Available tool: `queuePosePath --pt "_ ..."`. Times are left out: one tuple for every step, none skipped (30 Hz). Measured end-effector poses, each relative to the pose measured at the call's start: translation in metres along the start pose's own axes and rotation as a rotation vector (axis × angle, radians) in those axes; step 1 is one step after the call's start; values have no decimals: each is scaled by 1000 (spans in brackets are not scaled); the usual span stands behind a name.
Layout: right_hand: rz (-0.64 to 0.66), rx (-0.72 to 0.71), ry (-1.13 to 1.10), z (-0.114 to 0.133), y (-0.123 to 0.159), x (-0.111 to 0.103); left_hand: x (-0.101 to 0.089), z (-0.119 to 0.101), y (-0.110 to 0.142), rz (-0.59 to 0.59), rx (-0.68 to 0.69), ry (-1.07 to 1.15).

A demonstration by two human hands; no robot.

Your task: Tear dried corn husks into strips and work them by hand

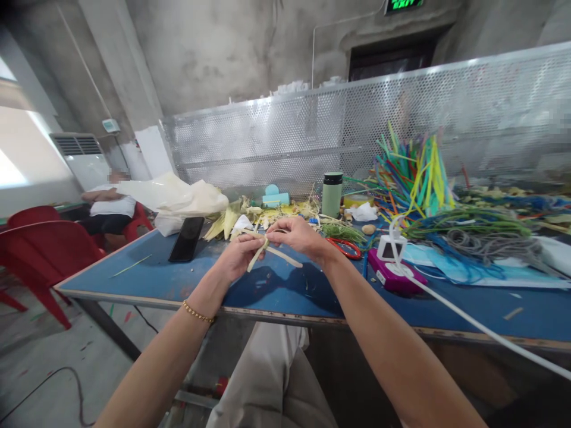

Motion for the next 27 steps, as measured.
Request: queuePosePath --pt "-9 1 -6 0 0 0 0 0 0 -2 4 6" --pt "-18 7 -14 -1 0 -1 0 0 -1 -5 9 11" --pt "-25 16 -25 -1 -1 -1 -1 1 -1 -11 13 16" --pt "-31 26 -36 -2 -1 -2 -1 1 -2 -17 18 23" --pt "-40 35 -44 -3 -1 -2 -1 2 -2 -24 22 29" --pt "-51 42 -49 -3 -2 -3 -1 2 -2 -29 24 32" --pt "-63 46 -45 -4 -2 -3 -1 2 -3 -29 26 31" --pt "-77 47 -33 -4 -2 -3 -1 2 -3 -28 27 24" --pt "-92 44 -12 -4 -2 -4 -1 2 -3 -27 30 15" --pt "-105 39 16 -5 -2 -4 -1 1 -3 -29 32 6" --pt "-117 34 50 -5 -2 -4 0 1 -2 -34 34 0" --pt "-130 30 87 -6 -3 -4 0 1 -2 -40 35 -3" --pt "-144 28 123 -7 -3 -5 0 1 -2 -45 35 -2" --pt "-157 28 157 -8 -4 -5 -1 1 -3 -49 35 1" --pt "-169 29 191 -9 -4 -6 -1 1 -3 -51 34 1" --pt "-181 28 228 -10 -5 -6 -1 2 -3 -52 32 -1" --pt "-193 20 275 -11 -6 -7 -1 2 -3 -55 29 -5" --pt "-207 4 335 -11 -7 -7 -1 3 -3 -62 28 -11" --pt "-227 -23 404 -11 -7 -8 -2 3 -4 -74 29 -15" --pt "-257 -65 476 -10 -7 -8 -3 4 -4 -89 34 -14" --pt "-303 -124 552 -8 -7 -8 -4 4 -5 -110 42 -8" --pt "-365 -197 627 -6 -6 -8 -5 4 -6 -138 54 5" --pt "-437 -279 698 -3 -4 -8 -7 5 -7 -170 67 21" --pt "-510 -362 762 0 -2 -7 -9 5 -9 -206 78 37" --pt "-566 -434 815 3 1 -5 -11 6 -10 -239 87 50" --pt "-593 -488 850 5 3 -2 -13 7 -12 -269 97 62" --pt "-584 -515 859 6 4 2 -15 7 -13 -296 99 73"
Point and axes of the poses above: each hand's wrist, its own y-axis away from the middle knuckle, its own x-axis out of the palm, z = x × y, the point moved 2 cm from there along -y, towards the middle knuckle, and after that the axes turned 11 degrees about -y, right-handed, at the moved point
